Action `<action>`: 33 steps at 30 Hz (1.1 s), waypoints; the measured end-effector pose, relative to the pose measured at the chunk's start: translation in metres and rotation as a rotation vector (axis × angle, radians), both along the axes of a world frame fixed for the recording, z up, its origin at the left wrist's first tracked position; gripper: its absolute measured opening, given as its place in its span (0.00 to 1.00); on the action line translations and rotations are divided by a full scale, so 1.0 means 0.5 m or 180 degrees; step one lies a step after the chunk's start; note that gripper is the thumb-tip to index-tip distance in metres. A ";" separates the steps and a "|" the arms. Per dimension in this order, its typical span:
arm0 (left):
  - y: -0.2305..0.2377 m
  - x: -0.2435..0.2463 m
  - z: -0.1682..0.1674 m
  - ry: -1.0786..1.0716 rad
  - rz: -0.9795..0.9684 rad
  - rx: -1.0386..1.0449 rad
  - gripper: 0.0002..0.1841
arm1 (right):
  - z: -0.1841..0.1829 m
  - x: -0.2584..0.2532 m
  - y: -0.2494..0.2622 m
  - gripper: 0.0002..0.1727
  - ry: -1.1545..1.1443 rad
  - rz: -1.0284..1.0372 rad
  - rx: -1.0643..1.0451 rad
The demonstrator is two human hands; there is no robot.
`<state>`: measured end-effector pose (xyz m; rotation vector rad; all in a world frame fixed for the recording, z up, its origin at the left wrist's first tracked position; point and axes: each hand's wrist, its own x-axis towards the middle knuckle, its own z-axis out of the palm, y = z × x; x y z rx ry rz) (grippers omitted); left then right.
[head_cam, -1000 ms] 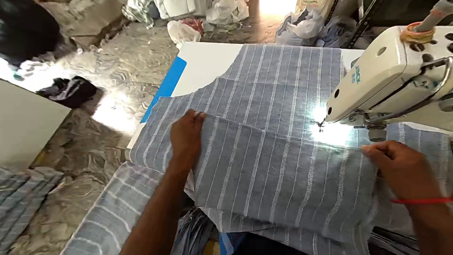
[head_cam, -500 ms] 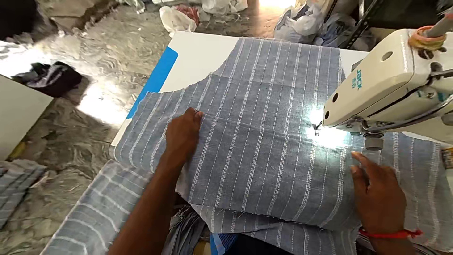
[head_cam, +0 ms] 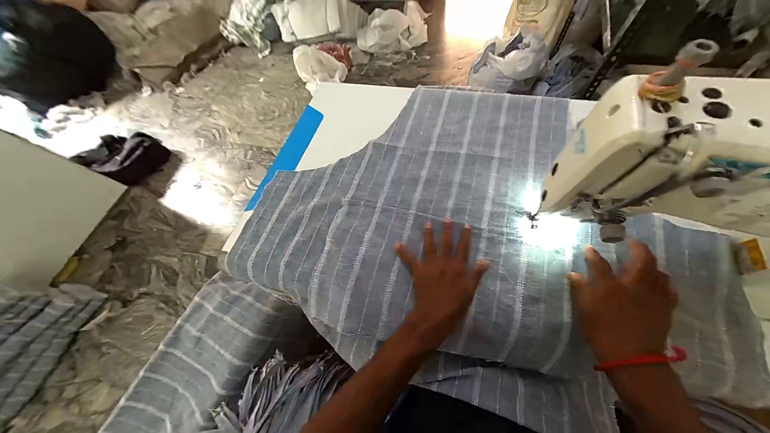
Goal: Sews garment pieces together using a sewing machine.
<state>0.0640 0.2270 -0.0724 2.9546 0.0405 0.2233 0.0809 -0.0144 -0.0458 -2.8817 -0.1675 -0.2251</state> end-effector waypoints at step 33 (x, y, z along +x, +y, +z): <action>-0.184 0.175 0.038 0.1116 -0.1646 -0.2227 0.08 | -0.002 -0.014 -0.012 0.12 0.0484 -0.0517 0.1829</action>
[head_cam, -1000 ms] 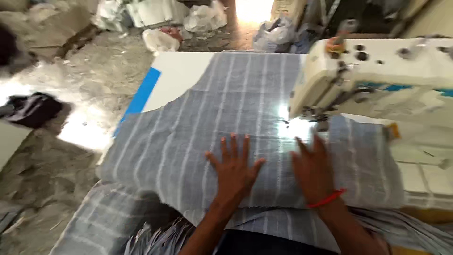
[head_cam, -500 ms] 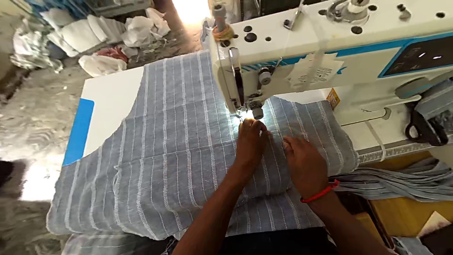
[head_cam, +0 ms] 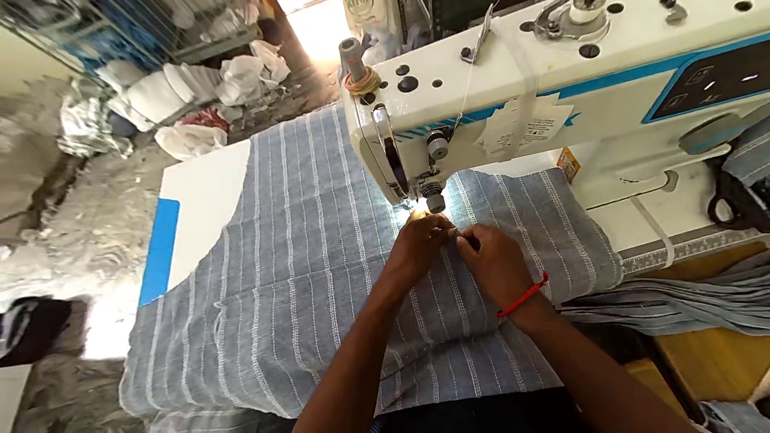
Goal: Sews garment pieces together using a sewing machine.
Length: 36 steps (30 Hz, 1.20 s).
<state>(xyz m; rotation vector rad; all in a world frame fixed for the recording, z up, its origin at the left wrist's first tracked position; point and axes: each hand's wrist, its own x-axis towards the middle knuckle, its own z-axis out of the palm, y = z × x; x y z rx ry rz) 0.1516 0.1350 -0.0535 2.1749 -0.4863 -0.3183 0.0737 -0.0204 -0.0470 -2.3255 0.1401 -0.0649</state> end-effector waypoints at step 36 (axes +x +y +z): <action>0.081 -0.060 -0.079 -0.1889 0.0222 0.1617 0.29 | -0.078 0.053 -0.063 0.51 -0.0404 0.0864 -0.1614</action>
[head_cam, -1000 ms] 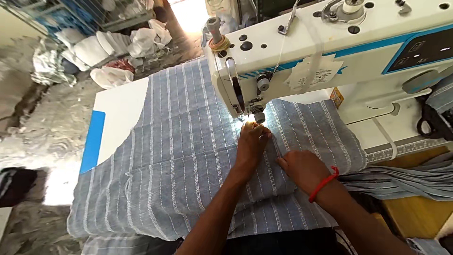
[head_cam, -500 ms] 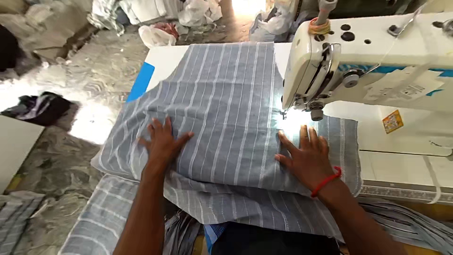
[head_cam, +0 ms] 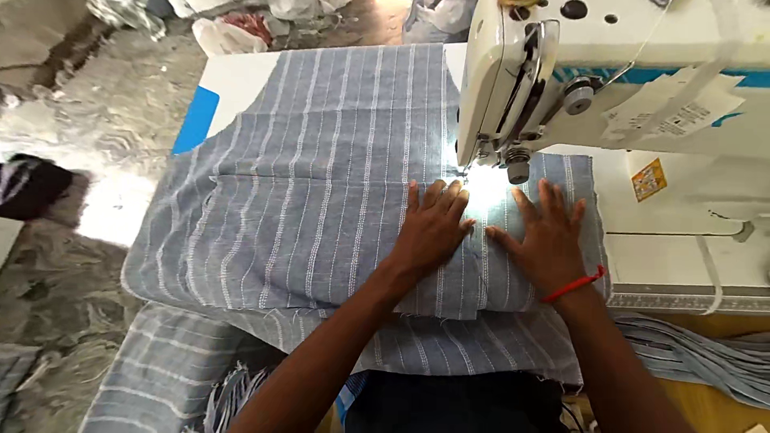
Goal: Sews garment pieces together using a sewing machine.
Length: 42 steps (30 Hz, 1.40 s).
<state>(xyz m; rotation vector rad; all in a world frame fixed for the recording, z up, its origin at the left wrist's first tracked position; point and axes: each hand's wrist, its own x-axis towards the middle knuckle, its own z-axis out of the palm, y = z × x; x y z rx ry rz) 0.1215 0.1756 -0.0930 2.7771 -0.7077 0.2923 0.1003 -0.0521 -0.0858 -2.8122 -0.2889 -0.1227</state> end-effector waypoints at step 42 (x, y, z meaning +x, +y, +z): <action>0.005 -0.090 0.040 0.0279 0.0299 -0.0238 0.29 | 0.028 -0.259 0.119 0.16 0.2706 -0.1035 0.3586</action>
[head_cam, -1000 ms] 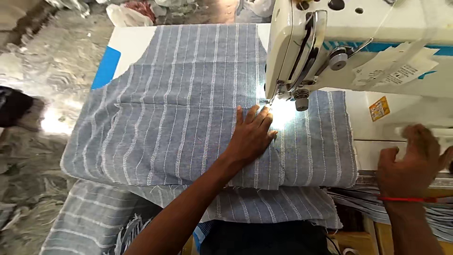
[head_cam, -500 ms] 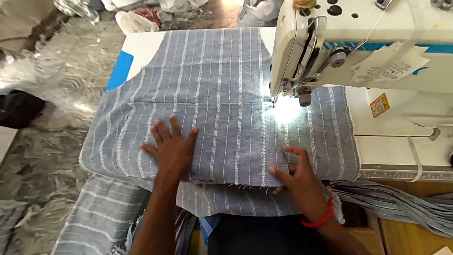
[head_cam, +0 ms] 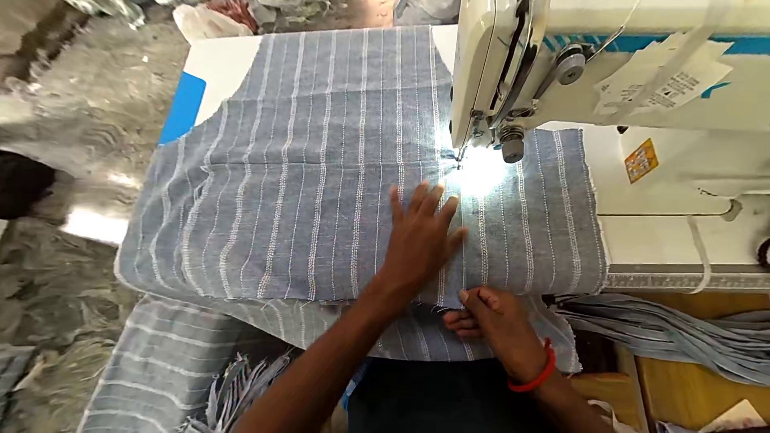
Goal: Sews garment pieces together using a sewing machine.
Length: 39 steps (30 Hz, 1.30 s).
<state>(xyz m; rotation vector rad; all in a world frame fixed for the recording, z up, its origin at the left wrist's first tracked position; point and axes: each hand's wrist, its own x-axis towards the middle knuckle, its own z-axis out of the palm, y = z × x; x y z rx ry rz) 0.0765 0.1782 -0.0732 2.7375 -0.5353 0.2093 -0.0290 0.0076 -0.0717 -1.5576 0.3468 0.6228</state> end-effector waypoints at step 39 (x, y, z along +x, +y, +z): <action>0.053 0.113 -0.007 -0.0617 -0.0944 -0.0372 0.10 | -0.014 0.330 -0.037 0.08 -0.4651 0.1524 -0.2884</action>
